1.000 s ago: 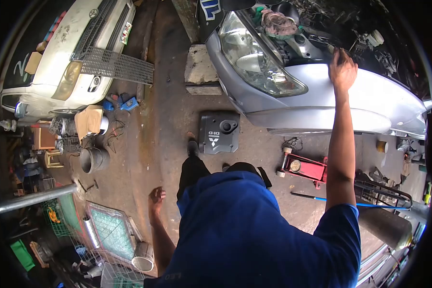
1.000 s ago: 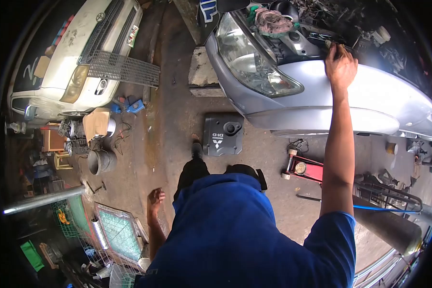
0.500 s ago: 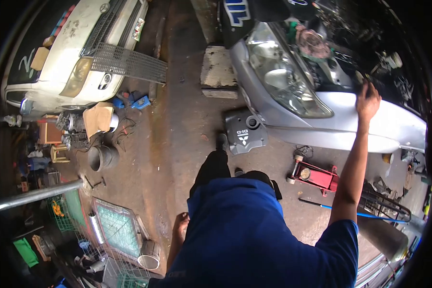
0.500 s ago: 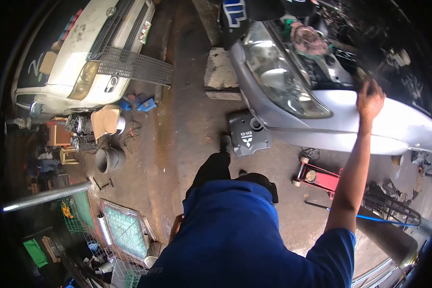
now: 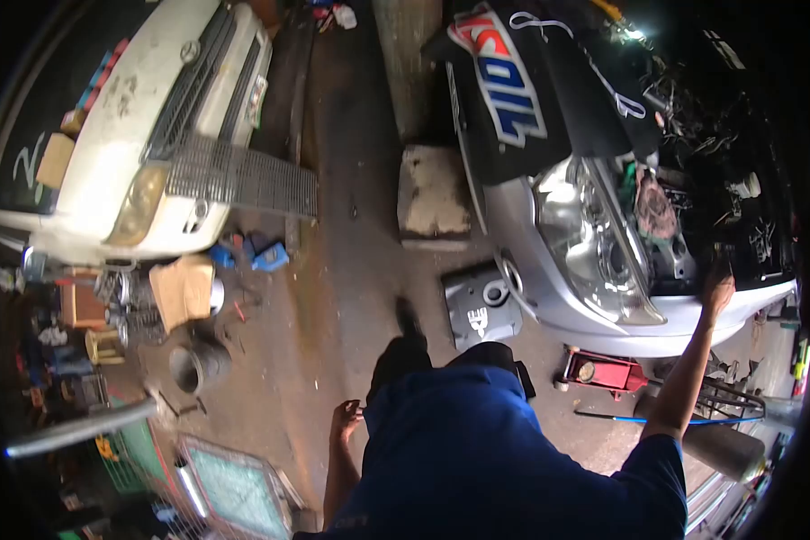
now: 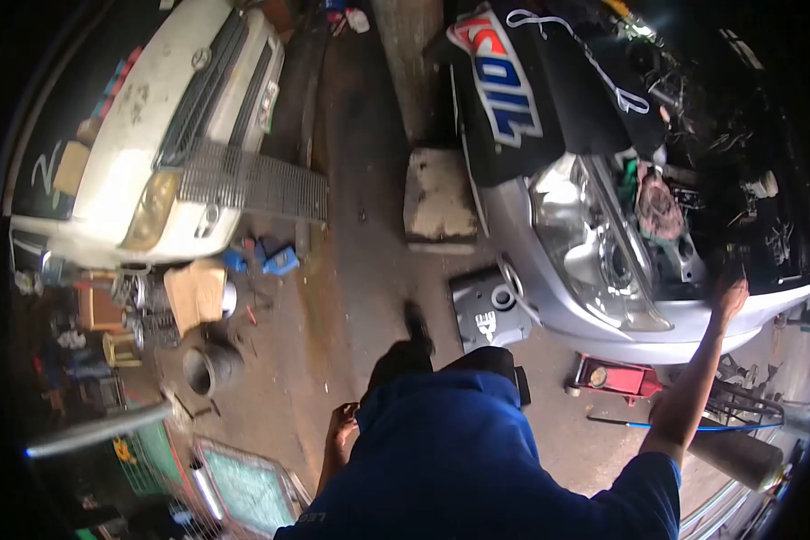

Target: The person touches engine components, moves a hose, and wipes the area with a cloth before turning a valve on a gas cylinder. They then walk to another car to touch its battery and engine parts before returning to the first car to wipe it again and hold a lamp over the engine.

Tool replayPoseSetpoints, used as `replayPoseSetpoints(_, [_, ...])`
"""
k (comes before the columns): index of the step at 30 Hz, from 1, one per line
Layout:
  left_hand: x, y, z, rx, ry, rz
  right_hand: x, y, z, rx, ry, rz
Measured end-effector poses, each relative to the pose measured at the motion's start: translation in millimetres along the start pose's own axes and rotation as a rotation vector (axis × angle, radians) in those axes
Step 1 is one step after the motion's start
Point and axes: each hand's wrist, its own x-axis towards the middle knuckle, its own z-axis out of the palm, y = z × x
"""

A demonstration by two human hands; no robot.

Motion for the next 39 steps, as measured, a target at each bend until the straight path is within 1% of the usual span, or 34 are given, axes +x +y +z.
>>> replayPoseSetpoints(2, [40, 59, -34, -0.174, -0.039, 0.024, -4, 16, 0, -0.198, 0.079, -0.21])
replayPoseSetpoints(3, [51, 98, -50, -0.053, -0.022, 0.003, -10, -2, -12, -0.303, 0.07, -0.162])
replayPoseSetpoints(4, [80, 111, -78, 0.046, -0.119, 0.118, -14, -21, -19, -0.371, 0.046, 0.062])
replayPoseSetpoints(5, [93, 151, -86, 0.07, -0.055, 0.075, -19, -29, -26, -0.413, 0.028, 0.063])
replayPoseSetpoints(6, [114, 180, -99, 0.138, -0.036, 0.1, -20, -35, -24, -0.37, 0.074, 0.19])
replayPoseSetpoints(7, [130, 211, -106, 0.118, -0.017, 0.098, -21, -40, -27, -0.337, 0.083, 0.251])
replayPoseSetpoints(8, [144, 245, -111, 0.116, 0.001, 0.122, -22, -36, -21, -0.396, 0.078, 0.326])
replayPoseSetpoints(9, [165, 271, -113, 0.095, -0.017, 0.134, -22, -38, -21, -0.432, 0.063, 0.36])
replayPoseSetpoints(11, [206, 316, -116, 0.046, -0.039, 0.143, -24, -48, -23, -0.495, -0.051, 0.589])
replayPoseSetpoints(12, [226, 337, -110, 0.111, -0.093, 0.156, -21, -48, -18, -0.427, -0.038, 0.68])
replayPoseSetpoints(13, [243, 358, -99, 0.173, -0.144, 0.169, -18, -48, -17, -0.408, -0.026, 0.704])
replayPoseSetpoints(14, [258, 375, -91, 0.191, -0.239, 0.096, -14, -49, -18, -0.388, -0.018, 0.725])
replayPoseSetpoints(15, [271, 390, -74, 0.199, -0.251, 0.107, -12, -50, -17, -0.369, -0.01, 0.748])
replayPoseSetpoints(16, [292, 402, -62, 0.187, -0.355, 0.105, -13, -49, -14, -0.457, -0.007, 0.683])
replayPoseSetpoints(17, [308, 425, -46, -0.015, -0.559, -0.016, -12, -51, -18, -0.548, -0.011, 0.618])
replayPoseSetpoints(18, [318, 444, -30, -0.531, -0.9, -0.365, -12, -55, -22, -0.505, -0.039, 0.65])
replayPoseSetpoints(19, [315, 462, -16, -0.457, -0.789, -0.356, -8, -64, -27, -0.461, -0.067, 0.68])
replayPoseSetpoints(20, [307, 481, -6, 0.1, -0.589, -0.097, -4, -70, -29, -0.522, -0.08, 0.648])
replayPoseSetpoints(21, [295, 497, 4, 0.505, -0.492, -0.025, 2, -77, -35, -0.582, -0.098, 0.607])
replayPoseSetpoints(23, [261, 557, 35, 0.96, -0.509, -0.084, 0, -68, -30, -0.586, -0.095, 0.561])
replayPoseSetpoints(25, [282, 601, 38, 1.125, -0.852, 0.4, 12, -84, -36, -0.51, -0.092, 0.606])
replayPoseSetpoints(26, [295, 631, 45, 1.294, -0.982, 0.947, 11, -83, -32, -0.53, -0.08, 0.594])
replayPoseSetpoints(27, [283, 660, 63, 1.024, -0.602, 0.291, 9, -79, -30, -0.548, -0.064, 0.577])
replayPoseSetpoints(28, [275, 697, 80, 1.008, -0.494, 0.269, 15, -80, -35, -0.507, -0.106, 0.551])
replayPoseSetpoints(29, [267, 735, 100, 1.053, -0.422, 0.369, 10, -74, -33, -0.5, -0.126, 0.595])
replayPoseSetpoints(30, [287, 753, 104, 1.06, -0.385, 0.467, 4, -62, -28, -0.464, -0.161, 0.634])
replayPoseSetpoints(31, [242, 806, 140, 1.182, -0.36, 0.567, 0, -55, -26, -0.426, -0.2, 0.672])
replayPoseSetpoints(33, [243, 857, 166, 1.248, -0.456, 0.687, 9, -64, -22, -0.475, -0.295, 0.732])
replayPoseSetpoints(34, [238, 882, 181, 1.205, -0.516, 0.725, 11, -77, -15, -0.498, -0.341, 0.775])
replayPoseSetpoints(35, [221, 907, 201, 1.243, -0.494, 0.707, 9, -92, -13, -0.53, -0.393, 0.825])
replayPoseSetpoints(36, [190, 932, 225, 1.173, -0.511, 0.74, 9, -110, -13, -0.586, -0.28, 0.657])
replayPoseSetpoints(37, [182, 948, 238, 1.138, -0.535, 0.711, 25, -145, -10, -0.432, -0.161, 0.78])
replayPoseSetpoints(38, [172, 961, 253, 1.127, -0.572, 0.763, 47, -186, -10, -0.278, -0.02, 0.884])
replayPoseSetpoints(39, [164, 975, 268, 1.112, -0.605, 0.82, 67, -225, -13, -0.294, -0.05, 0.843])
